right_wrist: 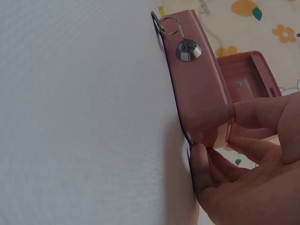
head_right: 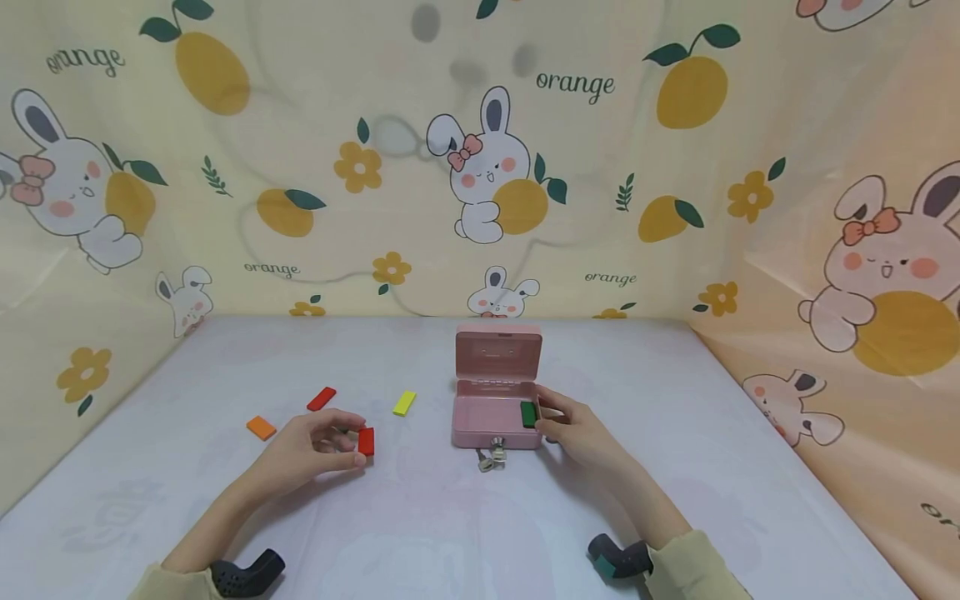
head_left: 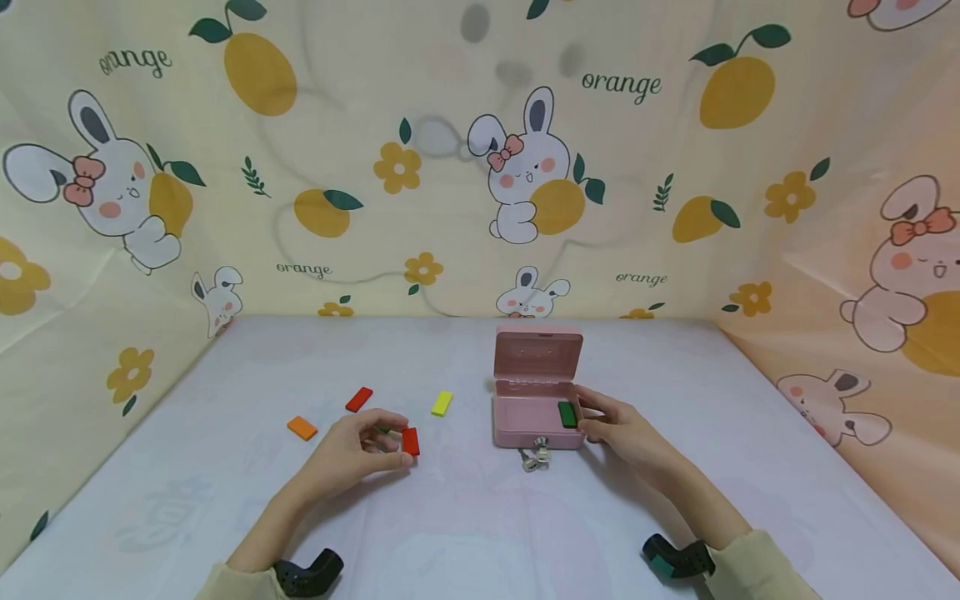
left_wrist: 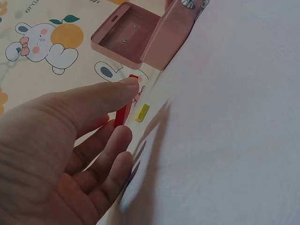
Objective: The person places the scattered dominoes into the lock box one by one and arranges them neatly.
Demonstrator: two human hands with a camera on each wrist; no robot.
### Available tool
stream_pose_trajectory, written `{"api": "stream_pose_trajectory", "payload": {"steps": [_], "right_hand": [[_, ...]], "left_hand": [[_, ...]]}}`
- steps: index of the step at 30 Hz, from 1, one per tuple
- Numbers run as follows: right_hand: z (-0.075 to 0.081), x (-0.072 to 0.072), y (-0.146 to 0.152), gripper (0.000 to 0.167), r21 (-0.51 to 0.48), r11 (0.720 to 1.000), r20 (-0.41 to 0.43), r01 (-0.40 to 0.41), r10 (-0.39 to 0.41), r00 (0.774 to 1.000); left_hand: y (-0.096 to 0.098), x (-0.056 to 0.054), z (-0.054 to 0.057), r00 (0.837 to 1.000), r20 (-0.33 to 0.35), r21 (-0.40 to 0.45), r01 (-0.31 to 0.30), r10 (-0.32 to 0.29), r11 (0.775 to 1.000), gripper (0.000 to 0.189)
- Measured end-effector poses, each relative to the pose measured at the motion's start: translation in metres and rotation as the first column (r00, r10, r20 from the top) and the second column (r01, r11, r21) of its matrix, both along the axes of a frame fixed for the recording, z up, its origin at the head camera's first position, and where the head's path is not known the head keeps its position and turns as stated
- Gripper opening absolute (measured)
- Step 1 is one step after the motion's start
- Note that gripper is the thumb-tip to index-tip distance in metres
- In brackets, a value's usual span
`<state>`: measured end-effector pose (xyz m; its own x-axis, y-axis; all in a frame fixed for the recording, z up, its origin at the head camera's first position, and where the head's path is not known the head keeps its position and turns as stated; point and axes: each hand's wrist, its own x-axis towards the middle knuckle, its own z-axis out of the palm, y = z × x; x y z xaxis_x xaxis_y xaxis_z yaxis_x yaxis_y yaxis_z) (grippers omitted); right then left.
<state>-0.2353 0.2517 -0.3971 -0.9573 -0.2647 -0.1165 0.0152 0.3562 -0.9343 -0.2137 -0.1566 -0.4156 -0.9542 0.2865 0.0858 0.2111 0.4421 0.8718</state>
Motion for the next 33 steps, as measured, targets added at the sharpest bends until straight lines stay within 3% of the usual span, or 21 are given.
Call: {"api": "stream_pose_trajectory", "payload": {"steps": [9, 16, 26, 33], "right_hand": [[-0.001, 0.000, 0.001, 0.059, -0.011, 1.000, 0.010, 0.006, -0.006, 1.000], [0.001, 0.000, -0.001, 0.059, -0.009, 1.000, 0.020, 0.013, -0.013, 1.000], [0.004, 0.002, -0.002, 0.059, -0.001, 1.000, 0.021, 0.012, -0.012, 1.000], [0.005, 0.004, -0.003, 0.060, -0.001, 1.000, 0.011, 0.006, -0.006, 1.000]], "left_hand": [[0.006, 0.002, 0.005, 1.000, -0.008, 0.058, 0.026, -0.026, 0.998, 0.050], [0.015, 0.001, 0.010, 1.000, 0.006, 0.085, -0.001, 0.000, 0.996, 0.047], [0.024, 0.003, 0.012, 0.998, -0.047, 0.085, 0.050, -0.046, 0.995, 0.048], [0.033, 0.001, 0.015, 0.996, -0.078, 0.074, 0.044, -0.039, 0.996, 0.044]]}}
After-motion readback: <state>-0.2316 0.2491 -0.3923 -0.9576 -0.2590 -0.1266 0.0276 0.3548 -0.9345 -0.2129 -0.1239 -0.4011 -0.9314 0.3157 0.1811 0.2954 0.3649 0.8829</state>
